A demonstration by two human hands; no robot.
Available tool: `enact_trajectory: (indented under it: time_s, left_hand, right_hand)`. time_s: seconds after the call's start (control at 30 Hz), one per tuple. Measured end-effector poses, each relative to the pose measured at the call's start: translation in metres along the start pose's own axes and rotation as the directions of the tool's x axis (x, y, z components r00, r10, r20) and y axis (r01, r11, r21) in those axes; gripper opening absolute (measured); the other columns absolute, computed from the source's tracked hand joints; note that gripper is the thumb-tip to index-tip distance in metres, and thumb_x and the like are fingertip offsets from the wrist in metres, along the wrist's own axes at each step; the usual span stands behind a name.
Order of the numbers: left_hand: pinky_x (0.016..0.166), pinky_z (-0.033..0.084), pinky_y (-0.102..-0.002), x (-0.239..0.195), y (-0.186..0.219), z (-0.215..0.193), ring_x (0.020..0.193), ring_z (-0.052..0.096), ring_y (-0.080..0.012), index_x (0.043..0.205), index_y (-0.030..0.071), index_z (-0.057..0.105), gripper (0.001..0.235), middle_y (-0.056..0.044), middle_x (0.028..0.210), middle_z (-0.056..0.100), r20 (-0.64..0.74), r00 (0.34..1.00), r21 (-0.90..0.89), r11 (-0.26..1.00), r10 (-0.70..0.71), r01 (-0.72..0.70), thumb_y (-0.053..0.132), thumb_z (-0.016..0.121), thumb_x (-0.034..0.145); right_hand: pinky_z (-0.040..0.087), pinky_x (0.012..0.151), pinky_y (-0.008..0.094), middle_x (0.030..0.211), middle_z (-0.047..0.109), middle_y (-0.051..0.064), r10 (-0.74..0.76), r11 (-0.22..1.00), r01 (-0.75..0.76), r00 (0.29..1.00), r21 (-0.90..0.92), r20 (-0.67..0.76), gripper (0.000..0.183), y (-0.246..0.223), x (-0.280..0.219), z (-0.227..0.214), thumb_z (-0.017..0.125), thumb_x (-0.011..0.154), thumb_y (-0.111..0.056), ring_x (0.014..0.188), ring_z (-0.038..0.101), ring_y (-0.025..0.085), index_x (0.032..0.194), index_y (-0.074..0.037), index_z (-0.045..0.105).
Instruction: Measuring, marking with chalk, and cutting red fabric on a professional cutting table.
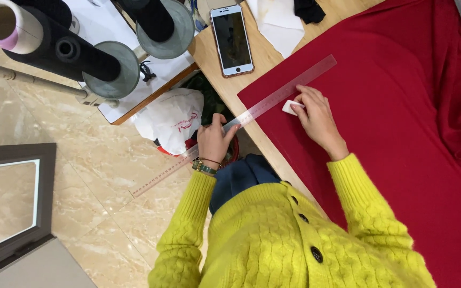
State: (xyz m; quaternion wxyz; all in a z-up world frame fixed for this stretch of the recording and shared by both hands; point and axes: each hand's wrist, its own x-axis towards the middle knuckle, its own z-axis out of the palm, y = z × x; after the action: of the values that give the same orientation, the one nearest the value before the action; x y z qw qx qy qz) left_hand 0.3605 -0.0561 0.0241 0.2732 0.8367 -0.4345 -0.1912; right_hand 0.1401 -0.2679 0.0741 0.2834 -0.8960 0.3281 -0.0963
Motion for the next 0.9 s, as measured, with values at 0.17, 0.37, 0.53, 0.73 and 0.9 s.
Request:
enact_trajectory:
  time_s: [0.17, 0.37, 0.53, 0.73, 0.9]
  left_hand:
    - [0.089, 0.046, -0.045, 0.001, -0.006, 0.005, 0.082, 0.074, -0.0385, 0.106, 0.017, 0.049, 0.048, -0.013, 0.074, 0.073, 0.002, 1.0, 0.004, 1.0, 0.001, -0.001, 0.061, 0.064, 0.095]
    - [0.091, 0.045, -0.043, -0.004, -0.008, 0.005, 0.081, 0.074, -0.0369, 0.107, 0.019, 0.049, 0.047, -0.012, 0.073, 0.073, 0.007, 1.0, 0.024, 0.999, -0.021, 0.021, 0.062, 0.063, 0.095]
    - [0.091, 0.045, -0.044, -0.005, -0.011, 0.009, 0.081, 0.074, -0.037, 0.109, 0.019, 0.049, 0.047, -0.011, 0.076, 0.074, 0.016, 1.0, 0.031, 0.999, -0.021, 0.02, 0.062, 0.062, 0.096]
    - [0.087, 0.046, -0.043, -0.002, -0.007, 0.004, 0.078, 0.073, -0.0342, 0.111, 0.018, 0.051, 0.045, -0.009, 0.074, 0.071, 0.015, 1.0, 0.027, 1.0, -0.011, 0.01, 0.058, 0.064, 0.097]
    - [0.086, 0.049, -0.046, 0.006, 0.006, -0.002, 0.098, 0.066, -0.0373, 0.116, 0.015, 0.059, 0.041, -0.011, 0.101, 0.064, -0.147, 0.973, 0.065, 0.983, 0.178, -0.17, 0.034, 0.08, 0.087]
  right_hand:
    - [0.039, 0.105, 0.049, 0.144, 0.061, 0.017, 0.006, 1.0, -0.006, 1.0, 0.008, -0.004, 0.017, 0.008, 0.008, 0.002, 0.061, 0.108, -0.024, 0.14, 0.049, 0.036, 0.104, -0.008, 0.062]
    - [0.038, 0.108, 0.051, 0.143, 0.062, 0.018, 0.003, 1.0, -0.004, 1.0, 0.025, 0.007, 0.016, 0.017, 0.01, 0.007, 0.061, 0.108, -0.024, 0.14, 0.05, 0.036, 0.105, -0.008, 0.061]
    - [0.038, 0.11, 0.052, 0.142, 0.063, 0.018, 0.016, 0.999, -0.016, 1.0, 0.036, 0.011, 0.016, 0.013, 0.011, 0.005, 0.061, 0.108, -0.024, 0.14, 0.051, 0.036, 0.105, -0.008, 0.062]
    - [0.041, 0.107, 0.051, 0.139, 0.066, 0.018, 0.023, 0.999, -0.023, 1.0, 0.035, 0.011, 0.013, 0.009, 0.013, 0.0, 0.061, 0.108, -0.02, 0.137, 0.054, 0.036, 0.106, -0.007, 0.062]
    - [0.042, 0.105, 0.05, 0.136, 0.068, 0.015, 0.039, 0.999, -0.039, 0.999, 0.019, 0.01, 0.012, 0.012, 0.015, 0.002, 0.061, 0.107, -0.021, 0.136, 0.056, 0.033, 0.107, -0.009, 0.061]
